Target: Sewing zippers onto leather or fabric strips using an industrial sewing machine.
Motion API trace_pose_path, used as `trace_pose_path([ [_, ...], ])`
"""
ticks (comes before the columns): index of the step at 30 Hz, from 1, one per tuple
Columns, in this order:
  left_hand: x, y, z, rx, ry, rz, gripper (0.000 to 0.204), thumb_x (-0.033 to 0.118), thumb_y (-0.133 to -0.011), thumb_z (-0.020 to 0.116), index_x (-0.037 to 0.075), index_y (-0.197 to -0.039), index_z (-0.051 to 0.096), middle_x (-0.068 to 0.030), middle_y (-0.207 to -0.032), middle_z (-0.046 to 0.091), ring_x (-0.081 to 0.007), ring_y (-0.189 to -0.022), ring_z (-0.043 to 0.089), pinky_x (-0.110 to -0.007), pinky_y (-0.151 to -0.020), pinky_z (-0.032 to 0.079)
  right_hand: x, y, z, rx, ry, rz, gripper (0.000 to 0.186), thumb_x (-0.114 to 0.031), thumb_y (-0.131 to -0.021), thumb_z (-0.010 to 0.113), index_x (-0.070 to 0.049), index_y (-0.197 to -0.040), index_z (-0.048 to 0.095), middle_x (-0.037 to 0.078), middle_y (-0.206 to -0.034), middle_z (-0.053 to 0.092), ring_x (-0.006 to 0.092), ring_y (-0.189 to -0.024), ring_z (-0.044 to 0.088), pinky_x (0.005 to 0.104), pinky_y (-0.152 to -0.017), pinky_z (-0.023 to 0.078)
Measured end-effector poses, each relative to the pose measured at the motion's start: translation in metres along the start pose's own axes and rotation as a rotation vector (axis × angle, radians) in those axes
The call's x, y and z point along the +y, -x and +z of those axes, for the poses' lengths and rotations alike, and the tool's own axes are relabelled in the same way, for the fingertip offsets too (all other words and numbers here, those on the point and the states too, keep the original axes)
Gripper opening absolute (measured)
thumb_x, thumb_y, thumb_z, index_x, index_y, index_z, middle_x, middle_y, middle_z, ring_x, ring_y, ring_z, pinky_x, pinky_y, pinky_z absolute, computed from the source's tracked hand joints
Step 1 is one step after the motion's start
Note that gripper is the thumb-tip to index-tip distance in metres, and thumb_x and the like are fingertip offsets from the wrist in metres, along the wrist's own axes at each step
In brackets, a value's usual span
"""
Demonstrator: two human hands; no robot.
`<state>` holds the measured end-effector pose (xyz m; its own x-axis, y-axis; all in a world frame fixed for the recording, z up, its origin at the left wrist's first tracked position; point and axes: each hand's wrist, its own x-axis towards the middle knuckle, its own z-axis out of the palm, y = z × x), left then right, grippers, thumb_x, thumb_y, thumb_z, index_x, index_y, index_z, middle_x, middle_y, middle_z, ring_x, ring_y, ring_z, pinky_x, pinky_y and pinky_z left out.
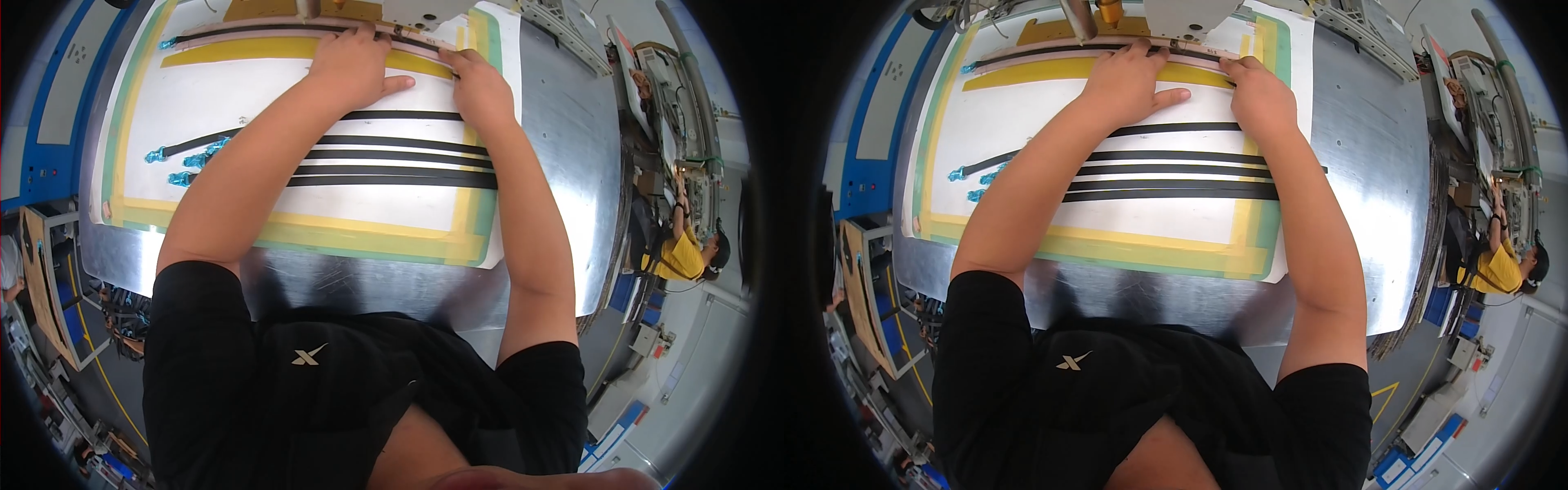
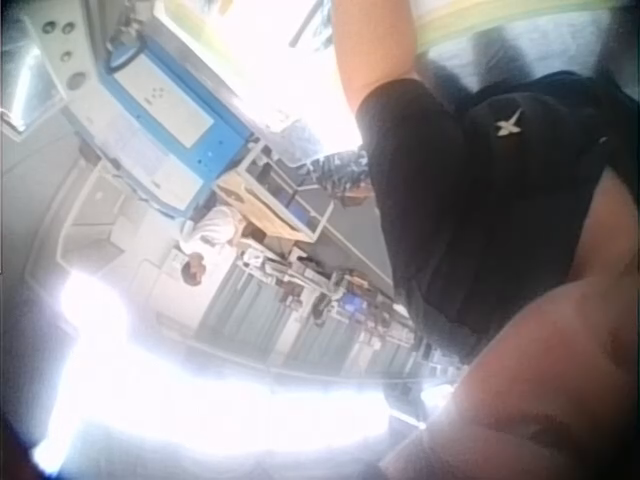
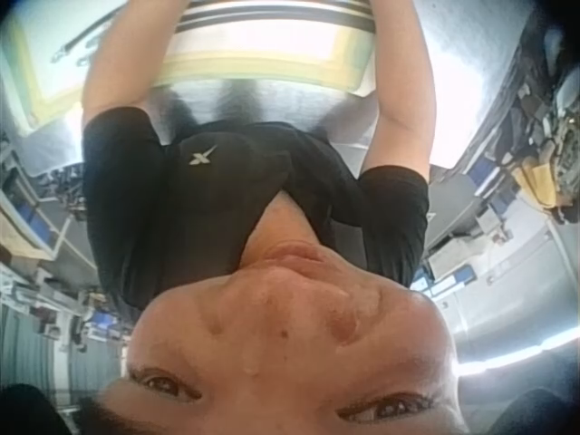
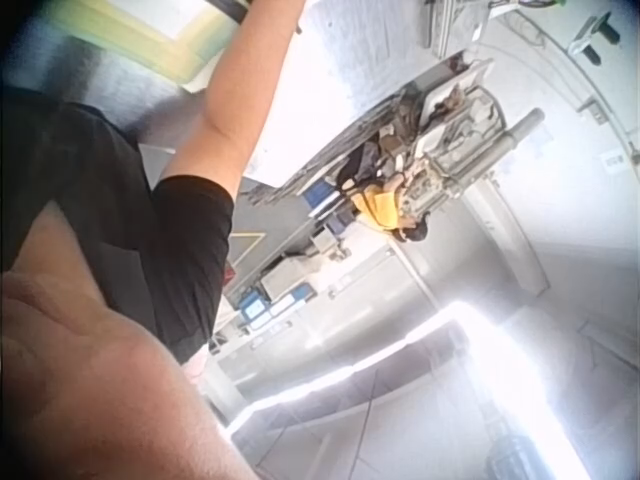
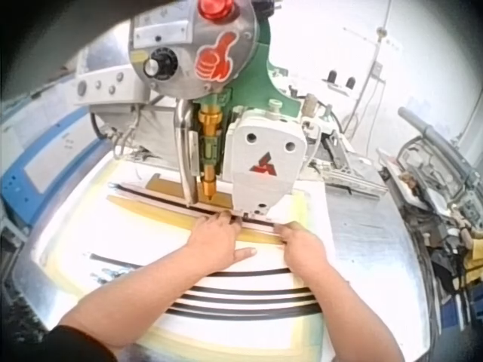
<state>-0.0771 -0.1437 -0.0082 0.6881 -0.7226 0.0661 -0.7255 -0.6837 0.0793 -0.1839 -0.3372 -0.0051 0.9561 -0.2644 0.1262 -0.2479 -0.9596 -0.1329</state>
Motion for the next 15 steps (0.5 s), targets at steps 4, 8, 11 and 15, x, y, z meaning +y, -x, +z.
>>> trace_pose_path([
  [4, 0.006, -0.001, 0.004, 0.01, 0.024, 0.002, 0.08, 0.071, -0.089, 0.064, 0.015, -0.146, 0.061, -0.0185, -0.138, 0.059, -0.0355, -0.128, 0.058, -0.047, -0.106, 0.044, 0.004, -0.002, 0.002, -0.005, -0.037, -0.037, 0.049, 0.0, -0.094, 0.051, -0.02, -0.134, 0.07, 0.004, -0.131, 0.067, 0.0293, -0.112, 0.069, 0.0409, -0.094, 0.057],
  [8, 0.016, 0.002, 0.008, 0.085, -0.047, -0.022, 0.08, 0.071, -0.091, 0.062, 0.013, -0.145, 0.061, -0.0215, -0.143, 0.057, -0.0374, -0.131, 0.057, -0.051, -0.108, 0.044, 0.006, -0.008, 0.0, -0.044, -0.091, -0.067, 0.046, -0.001, -0.095, 0.053, -0.019, -0.133, 0.07, 0.005, -0.13, 0.068, 0.0302, -0.113, 0.069, 0.0417, -0.095, 0.056],
  [11, 0.023, -0.004, 0.002, 0.002, 0.031, -0.024, 0.08, 0.069, -0.09, 0.064, 0.012, -0.145, 0.06, -0.0214, -0.145, 0.056, -0.0371, -0.133, 0.055, -0.051, -0.108, 0.043, 0.012, -0.006, 0.002, -0.042, -0.176, -0.07, 0.044, -0.002, -0.096, 0.053, -0.017, -0.133, 0.07, 0.007, -0.129, 0.069, 0.0307, -0.113, 0.068, 0.0418, -0.095, 0.056],
  [15, 0.021, -0.005, 0.01, 0.031, 0.062, 0.034, 0.081, 0.067, -0.09, 0.067, 0.007, -0.145, 0.059, -0.0213, -0.145, 0.056, -0.0369, -0.132, 0.056, -0.052, -0.109, 0.042, 0.02, -0.003, 0.003, -0.068, -0.321, -0.096, 0.044, -0.001, -0.096, 0.052, -0.016, -0.133, 0.07, 0.007, -0.131, 0.069, 0.0307, -0.116, 0.067, 0.0412, -0.098, 0.055],
])
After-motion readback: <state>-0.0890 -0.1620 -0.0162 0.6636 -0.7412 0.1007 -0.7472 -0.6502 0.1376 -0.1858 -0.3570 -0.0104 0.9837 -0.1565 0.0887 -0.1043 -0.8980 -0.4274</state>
